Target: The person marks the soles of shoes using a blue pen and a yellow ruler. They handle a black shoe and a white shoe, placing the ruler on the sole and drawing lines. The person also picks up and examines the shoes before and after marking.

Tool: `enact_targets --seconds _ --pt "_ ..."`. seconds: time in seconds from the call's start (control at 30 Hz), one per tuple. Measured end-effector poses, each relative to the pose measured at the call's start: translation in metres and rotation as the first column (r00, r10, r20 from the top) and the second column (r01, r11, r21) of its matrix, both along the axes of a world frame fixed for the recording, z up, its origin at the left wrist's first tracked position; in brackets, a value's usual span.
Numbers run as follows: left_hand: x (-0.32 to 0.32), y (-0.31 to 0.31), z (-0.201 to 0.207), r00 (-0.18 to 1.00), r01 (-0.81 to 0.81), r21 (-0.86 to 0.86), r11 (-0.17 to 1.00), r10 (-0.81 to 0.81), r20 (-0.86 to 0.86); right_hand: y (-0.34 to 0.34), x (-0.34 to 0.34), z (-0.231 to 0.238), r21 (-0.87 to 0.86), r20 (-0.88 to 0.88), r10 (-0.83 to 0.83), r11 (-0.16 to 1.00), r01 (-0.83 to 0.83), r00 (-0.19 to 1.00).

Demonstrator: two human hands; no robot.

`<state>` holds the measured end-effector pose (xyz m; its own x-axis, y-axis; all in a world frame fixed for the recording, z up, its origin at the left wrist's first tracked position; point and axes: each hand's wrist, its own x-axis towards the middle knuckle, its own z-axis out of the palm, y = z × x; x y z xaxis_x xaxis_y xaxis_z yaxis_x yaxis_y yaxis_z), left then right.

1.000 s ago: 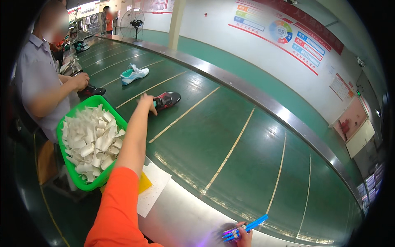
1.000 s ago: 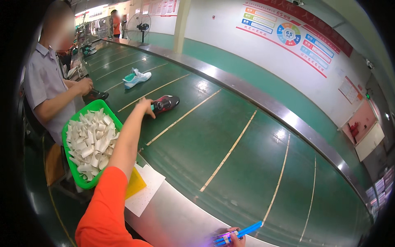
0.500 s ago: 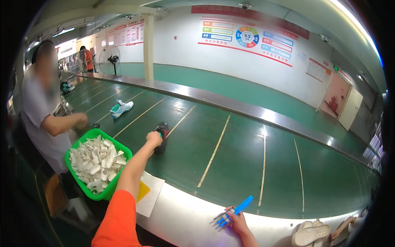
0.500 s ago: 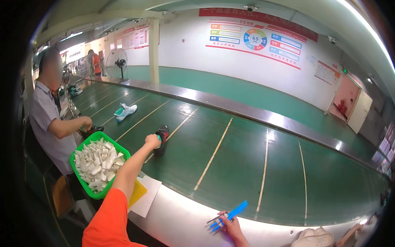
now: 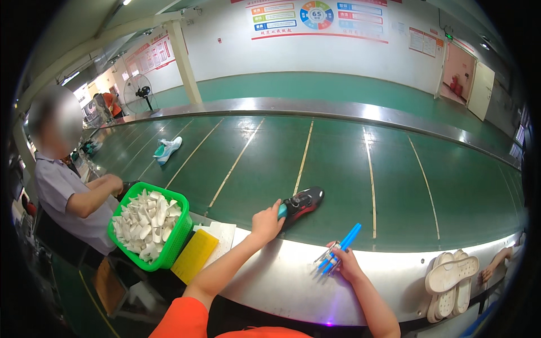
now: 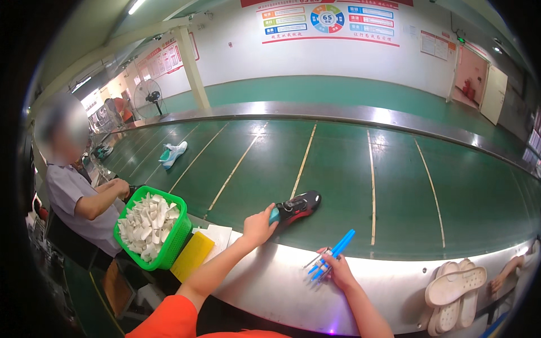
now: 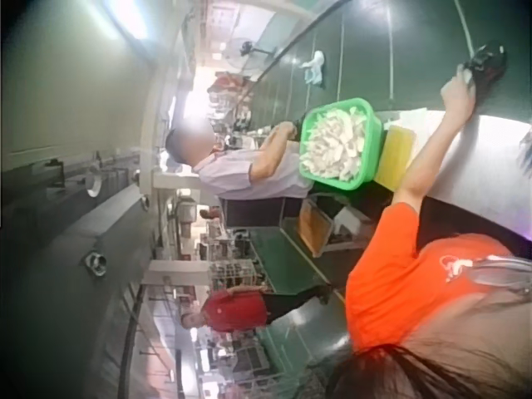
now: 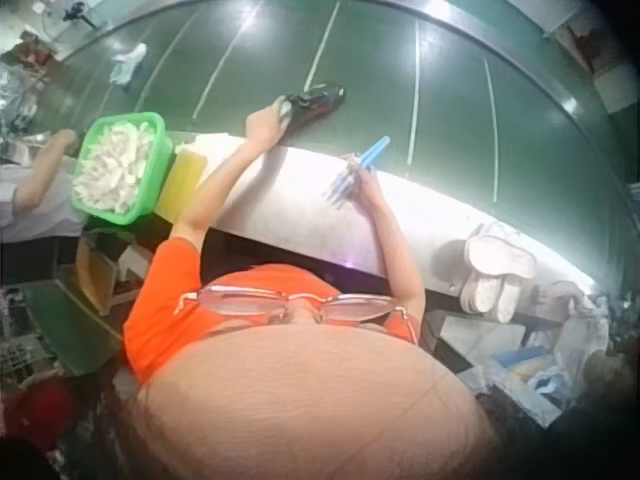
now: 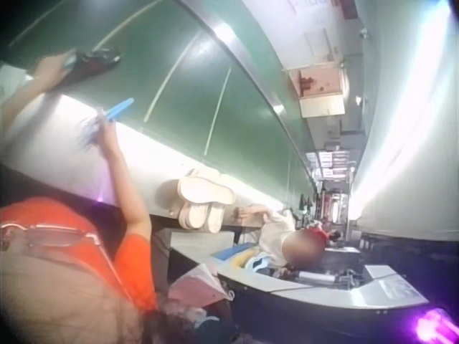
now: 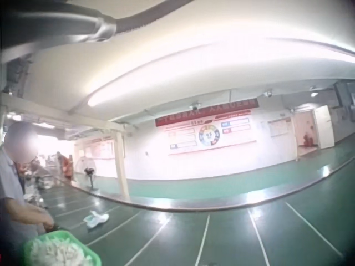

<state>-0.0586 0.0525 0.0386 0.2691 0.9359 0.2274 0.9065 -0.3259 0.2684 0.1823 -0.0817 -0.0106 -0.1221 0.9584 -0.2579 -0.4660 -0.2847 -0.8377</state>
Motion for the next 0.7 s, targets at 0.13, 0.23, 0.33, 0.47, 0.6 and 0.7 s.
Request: enact_targets --seconds 0.13,0.23,0.33,0.47,0.6,0.7 --pt "-0.018 -0.002 -0.021 0.89 0.053 -0.014 0.998 -0.041 0.453 0.007 0.004 -0.004 -0.034 -0.133 -0.067 0.997 0.063 0.989" --pt "-0.028 0.006 -0.032 0.792 0.189 -0.082 0.978 -0.103 0.601 0.011 0.011 -0.019 -0.018 -0.188 -0.052 0.999 0.05 0.981" --pt "-0.022 0.011 -0.037 0.779 0.249 -0.022 0.968 -0.187 0.599 0.014 0.01 -0.02 -0.034 -0.214 -0.083 0.996 0.078 0.973" --pt "-0.018 0.009 -0.025 0.827 0.224 0.025 0.974 -0.203 0.525 0.013 0.009 -0.015 -0.065 -0.286 -0.121 0.992 0.107 0.951" --pt "-0.009 0.017 -0.015 0.872 0.175 0.069 0.982 -0.187 0.452 0.015 0.008 -0.012 -0.07 -0.297 -0.117 0.993 0.1 0.948" --pt "0.004 0.006 0.008 0.914 0.172 0.048 0.984 -0.178 0.365 0.017 0.018 -0.014 -0.035 -0.268 -0.154 0.988 0.15 0.951"
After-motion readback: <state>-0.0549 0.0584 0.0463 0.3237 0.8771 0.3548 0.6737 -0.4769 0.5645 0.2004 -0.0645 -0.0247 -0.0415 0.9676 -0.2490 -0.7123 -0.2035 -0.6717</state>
